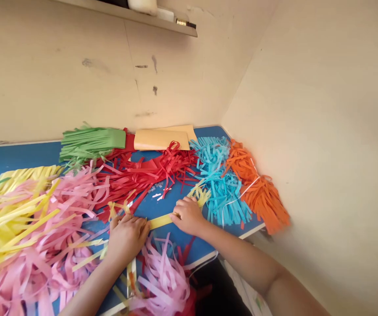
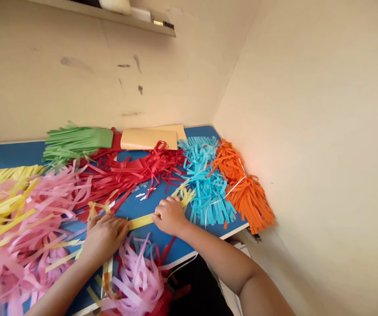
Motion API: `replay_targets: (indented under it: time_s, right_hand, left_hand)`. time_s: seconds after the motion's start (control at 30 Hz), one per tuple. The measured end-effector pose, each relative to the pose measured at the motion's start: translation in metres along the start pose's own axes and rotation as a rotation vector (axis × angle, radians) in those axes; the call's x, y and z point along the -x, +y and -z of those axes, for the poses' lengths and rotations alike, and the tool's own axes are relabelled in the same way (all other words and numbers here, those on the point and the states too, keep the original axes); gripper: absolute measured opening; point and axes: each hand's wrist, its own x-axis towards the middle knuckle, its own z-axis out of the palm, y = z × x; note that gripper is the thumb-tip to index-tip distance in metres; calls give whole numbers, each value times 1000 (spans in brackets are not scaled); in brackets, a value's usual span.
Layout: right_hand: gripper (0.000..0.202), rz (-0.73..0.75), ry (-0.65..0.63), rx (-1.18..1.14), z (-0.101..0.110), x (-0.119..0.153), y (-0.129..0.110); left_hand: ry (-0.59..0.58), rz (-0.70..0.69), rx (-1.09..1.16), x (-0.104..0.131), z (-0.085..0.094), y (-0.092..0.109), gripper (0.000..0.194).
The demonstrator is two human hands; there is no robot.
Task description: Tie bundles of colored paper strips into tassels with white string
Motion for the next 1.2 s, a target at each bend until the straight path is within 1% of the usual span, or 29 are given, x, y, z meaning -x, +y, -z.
replay_targets:
  time_s: [0.17,0.2,0.27,0.3,0.33,0.37,0.43,0.47,0.57,0.63,0.7,0.77,0.83,0.9,0.97,1.0,1.07,1.13,1.2]
  right_hand:
    - [24,-17,-5,8,-5,-2,1]
    - [22,-36,19,4,-5,-1,1]
    - [17,-57,114,0,-2,2,1]
    - [16,-25,165,3,0,5,1]
    - [14,42,203,10,2,8,0]
    - [13,139,216,21,3,10,-1]
    - [14,326,191,51,5,14,-3]
    - [16,384,172,71,5,14,-4]
    - [20,440,134,123,3,6,-3]
    - [22,435,103,108,4,-2,-1]
    - [20,389,63,65,8,-9,-1]
    - [14,353,56,52,11,-11,-3]
    - [16,384,99,84,11,-9,-7]
    - [14,448,163,128,7,-6,-7]
    - [19,467,205,139,0,-3,-1]
    - [23,453,217,126,-2,-1,4]
    - [21,394,217,64,-6,0,16]
    - [15,333,177,-16,-5,-1,28]
    - [10,271,113,-92,-1,-3,36]
  left_hand:
    - [-31,21,-49,-4,0,0,41]
    - [-32,31,-62,-4,0,0,40]
    - [2,47,-91,-4,4,0,31]
    - [31,34,-103,-3,7,0,24]
    - [56,0,-111,-3,10,1,18]
    - [74,-54,-116,-2,14,2,17]
    - [80,-180,-118,-2,20,5,27]
    - [73,-225,-119,-2,23,8,29]
    - [91,-269,-124,-3,23,15,21]
    - [106,-264,-134,-5,20,18,19]
    - [115,-248,-149,-7,16,19,21]
    - [125,-227,-161,-7,12,18,25]
    - [137,-227,-167,-6,8,13,28]
    - [134,-259,-166,-1,4,6,25]
    - [120,-287,-143,6,-1,-4,22]
    - [113,-298,-120,10,-4,-10,22]
    - [118,-298,-40,18,-9,-20,25]
    - [129,-242,42,22,-14,-27,25]
    - [138,-139,99,24,-18,-30,25]
